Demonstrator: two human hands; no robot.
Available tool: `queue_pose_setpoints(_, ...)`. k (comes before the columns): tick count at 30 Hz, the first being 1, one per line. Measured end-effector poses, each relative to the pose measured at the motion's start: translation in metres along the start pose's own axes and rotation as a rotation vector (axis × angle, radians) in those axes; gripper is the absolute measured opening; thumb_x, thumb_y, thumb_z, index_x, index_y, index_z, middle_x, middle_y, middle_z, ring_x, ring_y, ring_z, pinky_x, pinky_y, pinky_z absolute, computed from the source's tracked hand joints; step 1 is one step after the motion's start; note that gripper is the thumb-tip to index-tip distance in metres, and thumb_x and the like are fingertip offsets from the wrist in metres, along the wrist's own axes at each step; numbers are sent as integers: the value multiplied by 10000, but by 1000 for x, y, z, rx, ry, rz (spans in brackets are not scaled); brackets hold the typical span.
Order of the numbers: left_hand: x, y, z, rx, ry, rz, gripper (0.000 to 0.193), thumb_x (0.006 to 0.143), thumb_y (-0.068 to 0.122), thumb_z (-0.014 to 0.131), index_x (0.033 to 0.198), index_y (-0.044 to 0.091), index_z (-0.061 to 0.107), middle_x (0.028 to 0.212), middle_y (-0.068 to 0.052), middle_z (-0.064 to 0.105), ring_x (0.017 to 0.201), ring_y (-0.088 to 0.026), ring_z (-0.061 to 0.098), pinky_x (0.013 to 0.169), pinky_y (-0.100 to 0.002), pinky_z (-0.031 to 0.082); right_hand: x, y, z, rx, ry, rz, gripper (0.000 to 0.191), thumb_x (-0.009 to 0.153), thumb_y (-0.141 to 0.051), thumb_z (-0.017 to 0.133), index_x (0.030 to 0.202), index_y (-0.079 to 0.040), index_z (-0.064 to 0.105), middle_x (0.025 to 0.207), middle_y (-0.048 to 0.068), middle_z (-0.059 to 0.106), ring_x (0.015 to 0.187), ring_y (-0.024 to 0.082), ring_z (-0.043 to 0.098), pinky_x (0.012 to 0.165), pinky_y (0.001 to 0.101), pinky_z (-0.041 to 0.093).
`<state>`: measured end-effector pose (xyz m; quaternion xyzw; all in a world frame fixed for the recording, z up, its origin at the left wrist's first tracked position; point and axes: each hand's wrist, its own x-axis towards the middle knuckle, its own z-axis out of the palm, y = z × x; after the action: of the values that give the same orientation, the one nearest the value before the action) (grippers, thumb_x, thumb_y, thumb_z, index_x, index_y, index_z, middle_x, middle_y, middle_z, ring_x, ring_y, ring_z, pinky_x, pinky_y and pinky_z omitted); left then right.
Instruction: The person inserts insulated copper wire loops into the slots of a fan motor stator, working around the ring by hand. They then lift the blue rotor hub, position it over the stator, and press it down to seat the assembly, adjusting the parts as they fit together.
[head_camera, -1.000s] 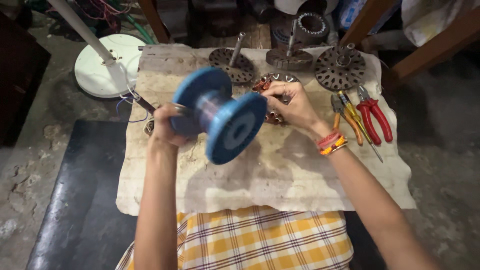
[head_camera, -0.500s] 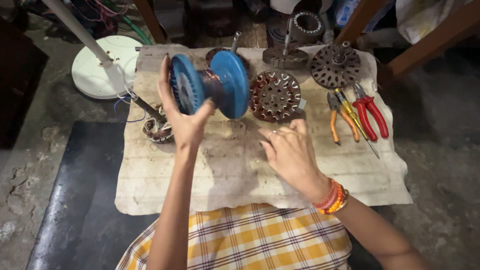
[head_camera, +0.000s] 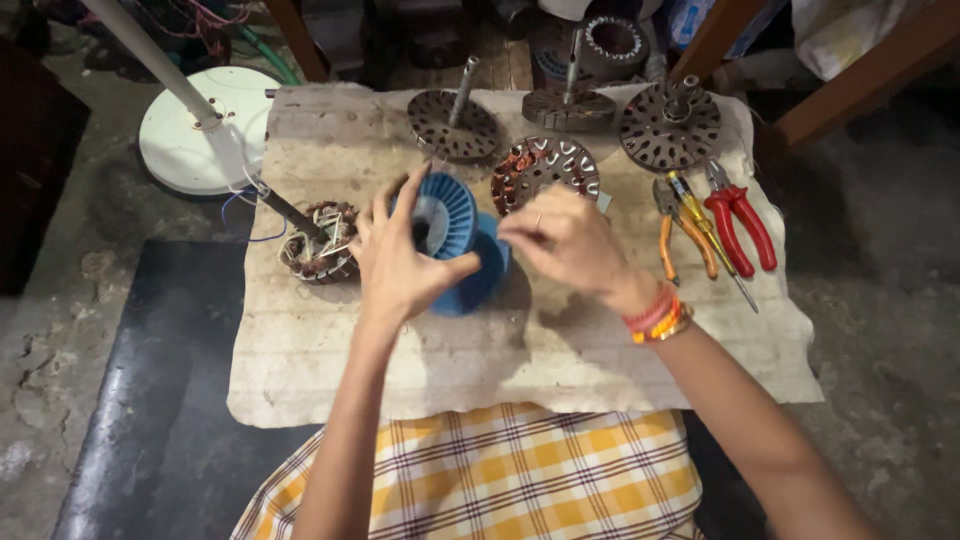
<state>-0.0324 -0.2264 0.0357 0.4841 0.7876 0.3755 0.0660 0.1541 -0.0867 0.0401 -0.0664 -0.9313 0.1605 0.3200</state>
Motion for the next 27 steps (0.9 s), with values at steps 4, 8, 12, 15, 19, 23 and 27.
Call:
queue_pose_setpoints(4, 6, -24, -1, -495, -247, 26, 1064, 545, 290, 824, 1537, 229, 444, 1458, -116, 556, 1368, -308, 523, 1154, -441, 412, 2, 49, 5, -110, 159, 11, 36, 925, -112, 799, 946, -82, 801, 901, 75, 750, 861, 213, 669, 873, 360, 509)
queue_pose_setpoints(8, 6, -34, 8, -792, -316, -27, 980, 637, 192, 768, 1559, 171, 437, 1530, -101, 524, 1423, -266, 498, 1169, -393, 397, 5, 112, 2, -303, 313, 120, 36, 965, -119, 802, 966, -84, 791, 994, 82, 776, 950, 235, 690, 907, 370, 506)
queue_pose_setpoints(12, 7, -40, 14, -937, -409, -11, 960, 668, 171, 722, 1579, 155, 417, 1579, -115, 498, 1449, -270, 476, 1172, -385, 398, -1, 155, -15, -334, 341, 197, 65, 981, -129, 789, 1030, -86, 790, 1047, 79, 775, 989, 224, 710, 943, 388, 529)
queue_pose_setpoints(15, 7, -53, 21, -1054, -530, -15, 939, 679, 183, 695, 1576, 138, 420, 1583, -109, 499, 1440, -253, 480, 1168, -374, 385, -4, 164, -31, -249, 273, 130, 85, 1015, -103, 726, 1055, -44, 773, 1067, 85, 762, 957, 187, 712, 850, 325, 569)
queue_pose_setpoints(19, 3, -77, 31, -1518, -442, -303, 637, 782, 226, 703, 1380, 68, 548, 1358, -109, 616, 1246, -255, 583, 1097, -434, 481, -24, 144, -41, -184, -65, 587, 171, 1052, -206, 639, 1118, -112, 766, 710, 54, 707, 495, 112, 549, 459, 247, 434)
queue_pose_setpoints(23, 4, -84, 30, -2237, -328, -489, 437, 909, 339, 683, 1255, 73, 644, 1151, -45, 718, 1071, -186, 672, 1048, -405, 544, -71, 104, -21, -349, 18, 245, 251, 1038, -244, 609, 1063, -83, 800, 523, 34, 583, 400, 84, 474, 366, 229, 364)
queue_pose_setpoints(27, 14, -61, 22, -2302, -279, -421, 551, 866, 470, 653, 1299, 131, 618, 1259, -57, 677, 1145, -235, 660, 1062, -477, 534, -104, 70, 7, -468, -100, -30, 302, 1084, -256, 550, 1284, -71, 679, 468, -23, 462, 384, 108, 432, 397, 259, 333)
